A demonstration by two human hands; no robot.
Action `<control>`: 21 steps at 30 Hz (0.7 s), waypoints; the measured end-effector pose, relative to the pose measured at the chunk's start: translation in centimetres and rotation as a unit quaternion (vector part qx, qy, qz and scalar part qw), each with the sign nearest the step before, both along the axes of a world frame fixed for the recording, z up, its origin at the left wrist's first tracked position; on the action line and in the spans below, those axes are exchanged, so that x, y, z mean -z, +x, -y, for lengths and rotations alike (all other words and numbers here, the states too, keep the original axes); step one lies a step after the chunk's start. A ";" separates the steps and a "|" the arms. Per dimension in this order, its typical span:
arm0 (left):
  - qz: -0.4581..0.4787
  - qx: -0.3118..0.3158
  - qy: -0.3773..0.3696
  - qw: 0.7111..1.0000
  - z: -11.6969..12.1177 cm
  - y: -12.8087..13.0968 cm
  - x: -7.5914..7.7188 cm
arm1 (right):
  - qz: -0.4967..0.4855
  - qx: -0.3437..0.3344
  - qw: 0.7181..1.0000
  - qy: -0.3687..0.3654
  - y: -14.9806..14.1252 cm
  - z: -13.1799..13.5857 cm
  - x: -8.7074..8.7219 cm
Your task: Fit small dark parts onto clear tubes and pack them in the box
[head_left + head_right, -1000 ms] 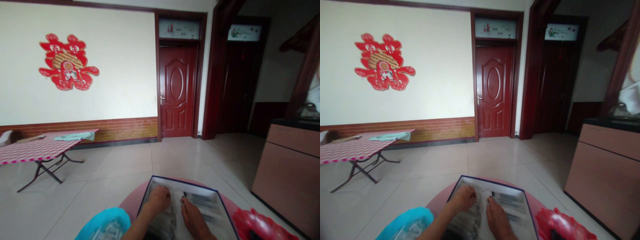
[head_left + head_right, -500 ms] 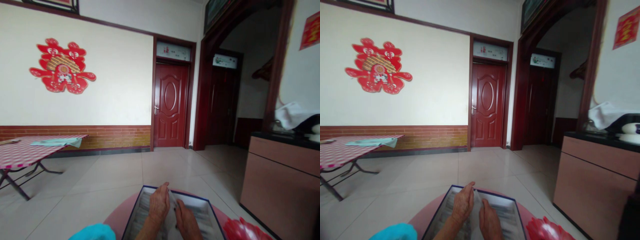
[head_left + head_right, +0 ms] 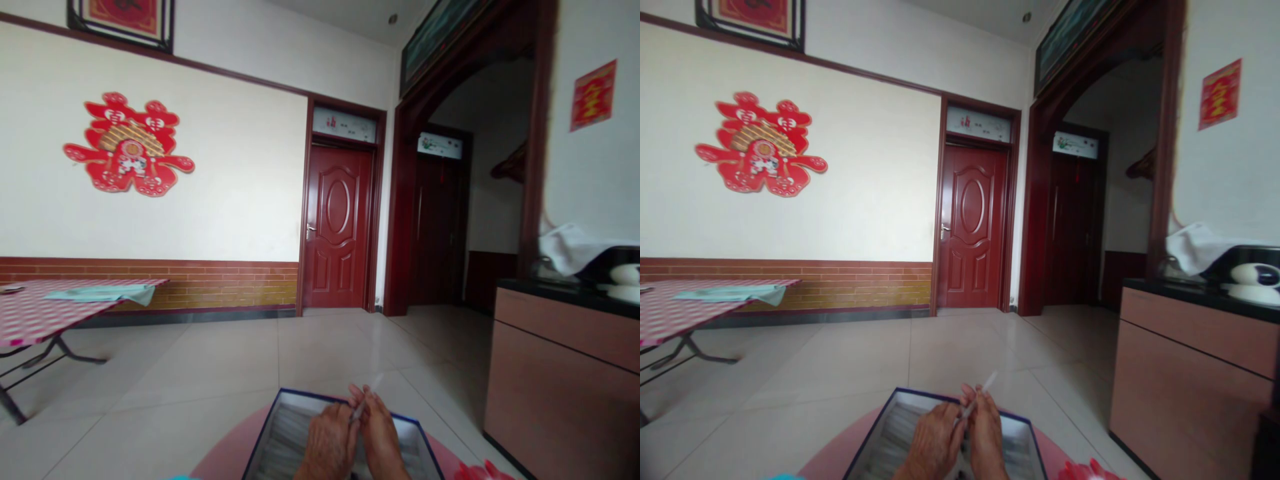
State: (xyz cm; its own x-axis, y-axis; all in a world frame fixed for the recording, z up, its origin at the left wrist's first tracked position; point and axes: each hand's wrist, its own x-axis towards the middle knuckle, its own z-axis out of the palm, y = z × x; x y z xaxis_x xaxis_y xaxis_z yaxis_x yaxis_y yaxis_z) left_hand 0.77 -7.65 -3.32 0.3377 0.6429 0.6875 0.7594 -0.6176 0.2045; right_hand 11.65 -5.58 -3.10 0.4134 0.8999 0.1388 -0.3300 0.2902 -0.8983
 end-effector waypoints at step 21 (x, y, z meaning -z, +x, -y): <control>-0.034 -0.077 0.024 0.996 -0.1 0.1 -0.6 | -0.081 -0.093 0.991 -0.043 -0.9 1.2 0.4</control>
State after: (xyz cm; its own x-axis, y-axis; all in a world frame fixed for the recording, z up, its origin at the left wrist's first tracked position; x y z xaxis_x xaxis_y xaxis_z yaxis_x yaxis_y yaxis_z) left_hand 0.90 -7.60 -2.67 0.2843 0.6577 0.6976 0.8567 -0.5008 0.1231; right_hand 10.77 -6.74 -3.51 0.2500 0.9682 0.0028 -0.5124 0.1348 -0.8481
